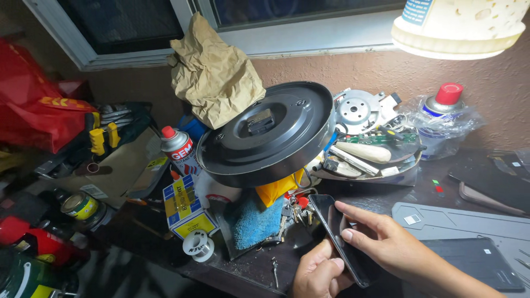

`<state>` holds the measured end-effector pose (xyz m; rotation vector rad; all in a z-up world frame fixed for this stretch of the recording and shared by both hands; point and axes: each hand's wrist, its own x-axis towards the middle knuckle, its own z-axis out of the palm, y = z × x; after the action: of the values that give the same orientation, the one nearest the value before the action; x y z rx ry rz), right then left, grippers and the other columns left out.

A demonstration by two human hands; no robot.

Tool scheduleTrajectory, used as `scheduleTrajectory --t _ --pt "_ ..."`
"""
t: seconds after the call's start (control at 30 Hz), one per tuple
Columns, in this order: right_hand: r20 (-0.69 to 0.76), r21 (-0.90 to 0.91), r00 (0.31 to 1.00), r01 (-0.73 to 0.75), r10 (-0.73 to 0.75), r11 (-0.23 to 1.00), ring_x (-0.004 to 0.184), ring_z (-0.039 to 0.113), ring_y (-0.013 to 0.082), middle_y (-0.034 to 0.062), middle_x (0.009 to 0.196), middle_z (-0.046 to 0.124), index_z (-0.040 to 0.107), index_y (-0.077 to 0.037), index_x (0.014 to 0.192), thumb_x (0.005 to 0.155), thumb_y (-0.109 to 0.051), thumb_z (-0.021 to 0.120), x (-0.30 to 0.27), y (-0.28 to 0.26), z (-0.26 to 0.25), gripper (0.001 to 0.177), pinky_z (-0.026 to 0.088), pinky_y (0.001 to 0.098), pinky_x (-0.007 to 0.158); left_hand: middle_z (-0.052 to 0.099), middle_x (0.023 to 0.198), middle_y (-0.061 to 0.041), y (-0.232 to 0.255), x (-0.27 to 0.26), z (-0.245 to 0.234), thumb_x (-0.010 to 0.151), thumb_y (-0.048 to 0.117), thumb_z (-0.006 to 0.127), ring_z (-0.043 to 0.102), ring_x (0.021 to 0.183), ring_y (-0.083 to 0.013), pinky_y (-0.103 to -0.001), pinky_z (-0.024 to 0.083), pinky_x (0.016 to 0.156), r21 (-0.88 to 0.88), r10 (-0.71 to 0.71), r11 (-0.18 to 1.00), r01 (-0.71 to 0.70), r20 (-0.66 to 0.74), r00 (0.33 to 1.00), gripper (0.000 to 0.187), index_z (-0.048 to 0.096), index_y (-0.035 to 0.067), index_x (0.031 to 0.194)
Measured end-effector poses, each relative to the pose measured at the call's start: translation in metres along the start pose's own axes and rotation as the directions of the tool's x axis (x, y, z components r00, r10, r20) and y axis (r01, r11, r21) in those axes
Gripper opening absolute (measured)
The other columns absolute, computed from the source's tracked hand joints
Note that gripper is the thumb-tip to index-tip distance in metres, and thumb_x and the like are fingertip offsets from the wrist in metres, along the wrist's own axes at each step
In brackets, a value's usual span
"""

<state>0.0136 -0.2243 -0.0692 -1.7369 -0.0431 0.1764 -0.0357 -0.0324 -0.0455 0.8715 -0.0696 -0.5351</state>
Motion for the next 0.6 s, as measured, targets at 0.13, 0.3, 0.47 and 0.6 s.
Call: scheduleTrajectory --t 0.13,0.3,0.47,0.6 --pt "-0.001 0.065 1.000 -0.020 0.020 0.998 0.135 0.072 0.0060 -0.0002 0.152 0.083 0.066 -0.015 0.161 0.092 -0.017 0.078 0.001 0.002 0.004 0.071 0.053 0.0240 0.116 0.082 0.134 -0.026 0.012 -0.009 0.016 0.089 0.004 0.049 0.080 0.117 -0.0301 -0.036 0.066 0.093 -0.107 -0.042 0.994 0.029 -0.122 0.992 0.070 0.071 -0.006 0.155" --pt "-0.138 0.139 0.988 -0.047 0.067 0.989 0.116 0.076 0.0126 0.0072 0.136 0.087 0.077 -0.017 0.153 0.090 -0.008 0.081 -0.004 -0.014 0.007 0.064 0.056 0.0283 0.101 0.075 0.102 -0.023 -0.011 0.008 -0.008 0.099 -0.004 0.059 0.076 0.088 -0.0279 -0.038 0.064 0.079 -0.164 0.015 0.986 -0.034 -0.112 0.994 0.047 0.070 -0.010 0.145" --pt "-0.206 0.417 0.972 -0.017 0.112 0.909 0.096 0.069 0.0243 0.0226 0.121 0.086 0.074 -0.003 0.150 0.105 -0.003 0.061 -0.022 -0.052 0.002 0.047 0.052 0.0379 0.078 0.077 0.133 -0.033 -0.014 0.018 -0.016 0.095 -0.015 0.049 0.076 0.112 -0.0391 -0.047 0.064 0.094 -0.238 0.052 0.966 -0.098 -0.195 0.979 0.061 0.062 -0.011 0.154" --pt "-0.207 0.514 0.969 -0.012 0.137 0.858 0.092 0.075 0.0335 0.0290 0.108 0.084 0.082 0.011 0.134 0.099 0.005 0.069 -0.023 -0.048 0.002 0.037 0.063 0.0490 0.080 0.076 0.143 -0.035 -0.009 0.019 -0.017 0.094 -0.016 0.049 0.076 0.125 -0.0418 -0.049 0.062 0.108 -0.239 0.080 0.964 -0.116 -0.152 0.985 0.066 0.058 -0.012 0.159"
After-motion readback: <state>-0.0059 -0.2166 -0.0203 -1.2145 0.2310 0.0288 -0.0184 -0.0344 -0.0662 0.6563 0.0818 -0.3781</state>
